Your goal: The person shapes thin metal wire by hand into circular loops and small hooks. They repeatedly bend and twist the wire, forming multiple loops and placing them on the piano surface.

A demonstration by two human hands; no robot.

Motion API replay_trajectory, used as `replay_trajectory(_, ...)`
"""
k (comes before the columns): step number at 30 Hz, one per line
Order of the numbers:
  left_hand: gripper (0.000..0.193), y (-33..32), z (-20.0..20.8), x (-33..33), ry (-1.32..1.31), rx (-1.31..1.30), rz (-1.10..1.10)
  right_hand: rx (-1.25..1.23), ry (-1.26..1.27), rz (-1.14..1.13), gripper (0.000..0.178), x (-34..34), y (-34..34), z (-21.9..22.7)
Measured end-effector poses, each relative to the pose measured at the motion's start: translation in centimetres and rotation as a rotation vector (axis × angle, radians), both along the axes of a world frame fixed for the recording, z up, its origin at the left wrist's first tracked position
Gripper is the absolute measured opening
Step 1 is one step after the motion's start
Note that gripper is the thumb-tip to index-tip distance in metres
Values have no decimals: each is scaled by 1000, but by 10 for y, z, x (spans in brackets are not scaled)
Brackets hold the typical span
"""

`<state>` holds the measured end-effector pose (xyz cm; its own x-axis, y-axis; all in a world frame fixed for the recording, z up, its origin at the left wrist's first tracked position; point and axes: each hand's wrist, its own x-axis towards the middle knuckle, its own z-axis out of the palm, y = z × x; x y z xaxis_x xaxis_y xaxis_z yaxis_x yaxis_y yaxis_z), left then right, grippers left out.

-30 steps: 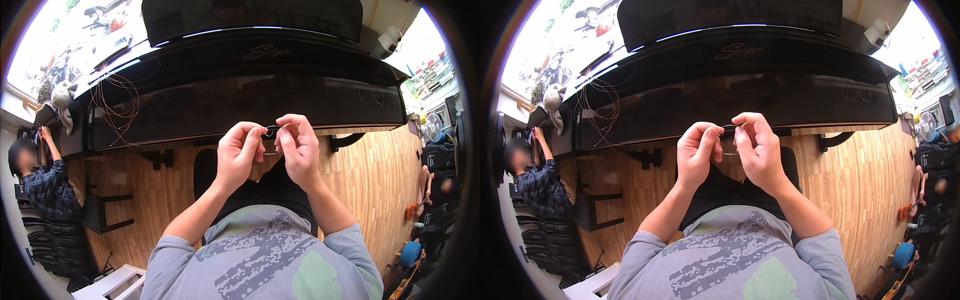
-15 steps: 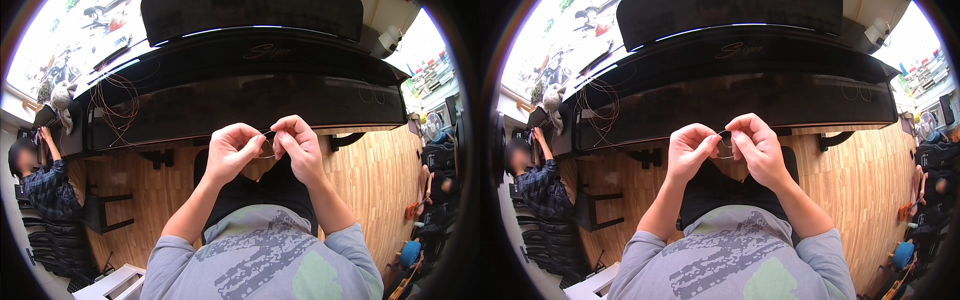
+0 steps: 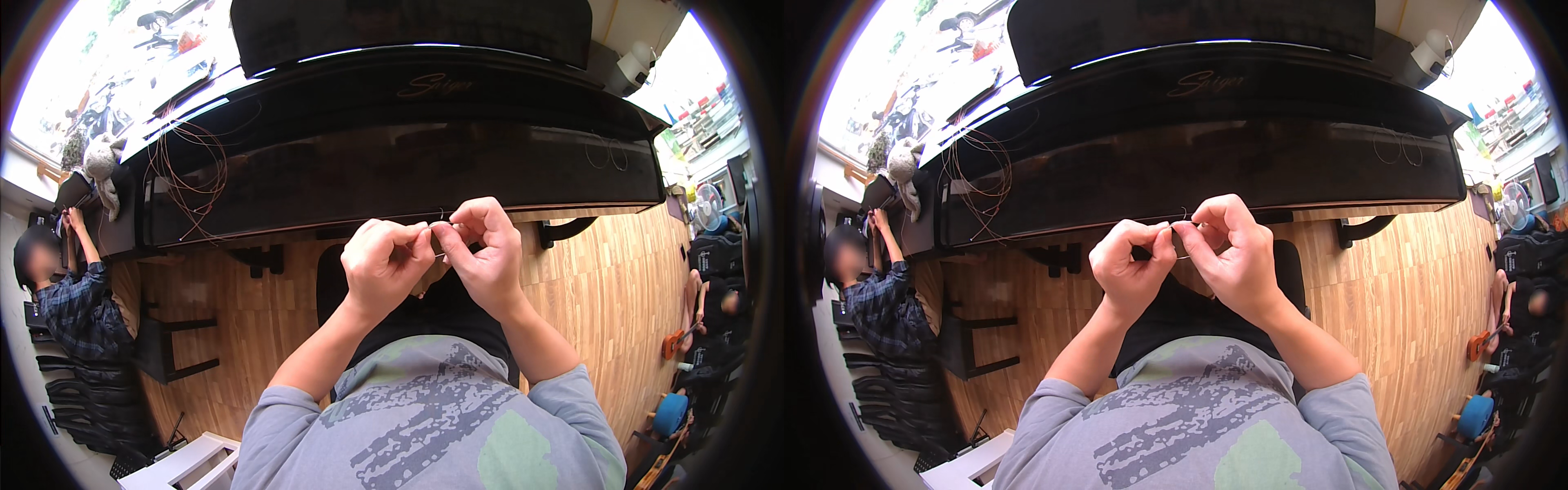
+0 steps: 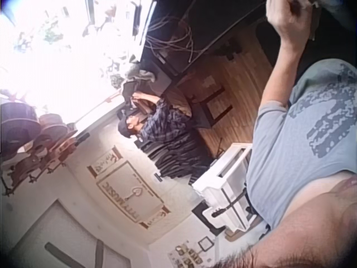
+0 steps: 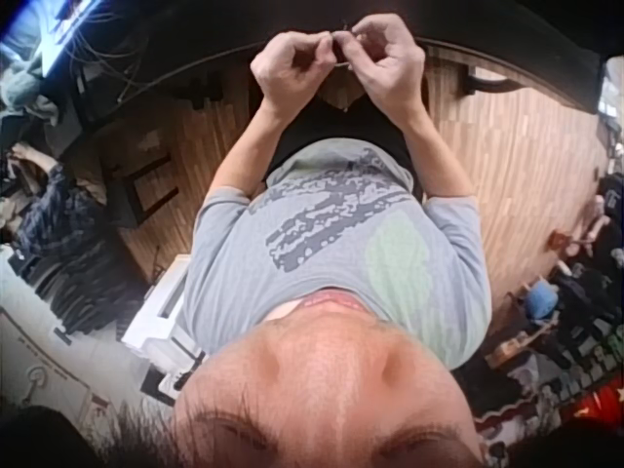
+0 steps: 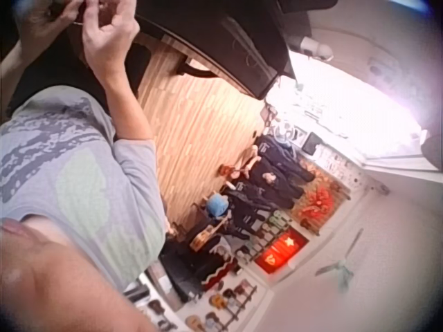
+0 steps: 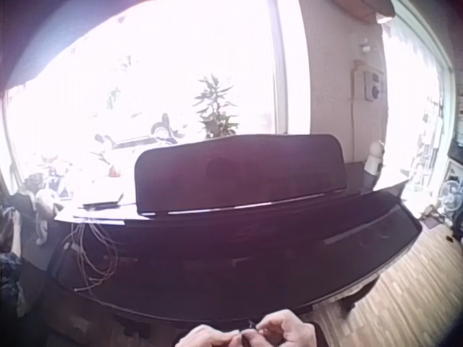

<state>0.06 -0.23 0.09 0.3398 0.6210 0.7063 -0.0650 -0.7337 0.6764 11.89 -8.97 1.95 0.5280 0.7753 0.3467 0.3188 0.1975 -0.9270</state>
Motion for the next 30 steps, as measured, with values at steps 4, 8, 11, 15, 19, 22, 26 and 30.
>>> replay_trajectory(4, 10, -4, -1, -2, -13, -56, -108, 68, -31, -57, 16, -2, 1, 0)
replay_trajectory(8, 12, -3, -1, -2, -7, -15, -96, 67, -132, -32, 15, -2, -1, 4)
replay_trajectory(11, 14, -1, 3, 0, 8, 110, -47, 73, -78, 1, 14, -3, -2, 5)
replay_trajectory(15, 17, 3, 8, -2, 48, 249, 8, 62, 129, 102, 13, -3, -3, 9)
replay_trajectory(19, 13, 5, 7, -1, 1, 247, -37, 17, 363, 154, 12, -2, -5, 13)
replay_trajectory(22, 8, -1, 9, -2, 16, 50, -114, 40, 417, 173, 8, 0, -4, 16)
replay_trajectory(26, 7, -8, 13, -6, -11, -565, -400, 22, 385, 167, 4, 8, -4, 7)
replay_trajectory(30, 9, -2, 10, -3, -144, -907, -680, 18, 432, 181, 5, 5, -4, 7)
